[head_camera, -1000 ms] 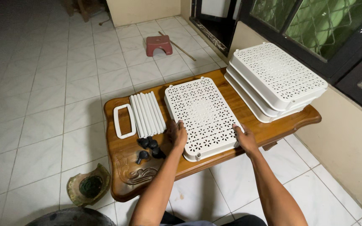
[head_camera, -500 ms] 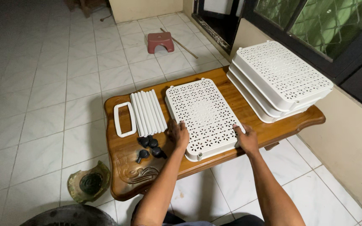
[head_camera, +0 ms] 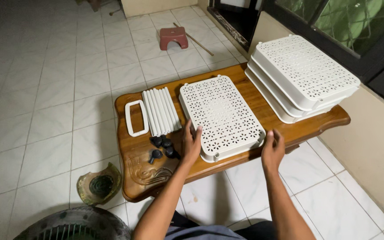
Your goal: The person assembles a two-tier storage shelf by attaching black caster wheels to the bottom tray, inserting white vertical support poles into the tray's corner sockets, and placing a second tray on top to form the upper shelf.
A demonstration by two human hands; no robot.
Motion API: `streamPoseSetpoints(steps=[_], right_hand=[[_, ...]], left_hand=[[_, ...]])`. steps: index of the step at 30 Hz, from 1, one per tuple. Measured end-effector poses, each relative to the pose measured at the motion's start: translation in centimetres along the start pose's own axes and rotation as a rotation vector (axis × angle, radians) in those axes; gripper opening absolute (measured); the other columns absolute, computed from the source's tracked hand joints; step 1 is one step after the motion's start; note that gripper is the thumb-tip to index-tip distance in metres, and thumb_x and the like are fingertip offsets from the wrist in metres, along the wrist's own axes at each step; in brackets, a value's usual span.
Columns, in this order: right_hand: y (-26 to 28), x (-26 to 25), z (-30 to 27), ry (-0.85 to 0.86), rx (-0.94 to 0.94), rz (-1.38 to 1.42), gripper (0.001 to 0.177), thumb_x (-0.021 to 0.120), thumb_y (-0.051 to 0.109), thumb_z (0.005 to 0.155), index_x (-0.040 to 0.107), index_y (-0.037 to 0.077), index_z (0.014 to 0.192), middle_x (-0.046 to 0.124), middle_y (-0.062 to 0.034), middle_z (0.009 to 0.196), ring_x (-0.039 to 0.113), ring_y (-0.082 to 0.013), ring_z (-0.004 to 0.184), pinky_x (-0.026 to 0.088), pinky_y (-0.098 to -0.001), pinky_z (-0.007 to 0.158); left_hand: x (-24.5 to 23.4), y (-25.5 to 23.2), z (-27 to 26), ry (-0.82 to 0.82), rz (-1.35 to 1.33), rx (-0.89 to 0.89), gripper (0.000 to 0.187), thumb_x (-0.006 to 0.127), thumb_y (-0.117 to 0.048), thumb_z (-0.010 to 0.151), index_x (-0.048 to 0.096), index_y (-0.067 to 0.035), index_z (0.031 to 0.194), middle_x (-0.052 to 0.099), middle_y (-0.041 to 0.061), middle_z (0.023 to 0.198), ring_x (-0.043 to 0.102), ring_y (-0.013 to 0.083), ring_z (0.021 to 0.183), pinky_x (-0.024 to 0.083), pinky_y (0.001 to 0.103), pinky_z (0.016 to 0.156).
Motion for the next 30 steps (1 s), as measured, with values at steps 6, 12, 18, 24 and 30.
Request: streamPoseSetpoints(steps=[6,12,18,24,30], right_hand=[[0.8,0.9,-8.4,0.052,-0.355,-0.401,0.05,0.056,0.026,0.106,0.047,-0.001,0.148,0.053,-0.0241,0.149,0.045,-0.0426,0.14,0.033,-0.0527,0.116],[0.2,1.8,-9.7,0.135,-0.406,-0.549,0.059,0.056,0.026,0.103,0.04,0.003,0.154,0.039,-0.0197,0.163,0.025,-0.0442,0.155,0.022,-0.0592,0.116],[-0.3,1.7,-9.8,0.146,-0.417,-0.559,0.059,0.056,0.028,0.103,0.04,0.002,0.154,0.037,-0.018,0.165,0.024,-0.0424,0.156,0.021,-0.0594,0.117],[-0.5,1.3,-10.2,0.169,-0.403,-0.568,0.059,0.055,0.029,0.104,0.04,0.002,0.154,0.035,-0.0182,0.165,0.023,-0.0416,0.157,0.021,-0.0604,0.117],[0.3,0.9,-10.2,0.16,-0.376,-0.514,0.057,0.06,0.028,0.102,0.045,0.002,0.15,0.04,-0.0215,0.161,0.027,-0.0423,0.153,0.023,-0.0607,0.116]], left_hand=[[-8.8,-7.0,-7.1,0.006,0.215,0.669,0.029,0.074,-0.012,0.089,0.067,-0.003,0.115,0.07,0.014,0.111,0.065,0.0333,0.101,0.053,0.044,0.088],[-11.4,-5.8,-8.7,-0.061,0.35,0.728,0.024,0.076,-0.009,0.083,0.068,-0.002,0.104,0.068,0.015,0.098,0.062,0.0366,0.093,0.051,0.047,0.082],[-11.4,-4.6,-8.3,-0.076,0.386,0.645,0.023,0.078,-0.01,0.082,0.068,0.0,0.1,0.066,0.015,0.089,0.06,0.0353,0.085,0.05,0.046,0.075],[-11.9,-3.9,-8.6,-0.123,0.324,0.602,0.021,0.077,-0.008,0.082,0.068,-0.003,0.1,0.065,0.012,0.085,0.06,0.0332,0.083,0.049,0.045,0.073],[-15.3,-2.7,-7.5,-0.296,0.479,0.551,0.027,0.075,-0.007,0.083,0.068,-0.005,0.109,0.064,0.012,0.097,0.058,0.0327,0.09,0.049,0.046,0.077]])
Point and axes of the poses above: each hand's wrist, its own z-axis towards the middle knuckle, its own x-axis out of the palm, y = z × x, the point moved 5 cm from there along z, towards the middle knuckle
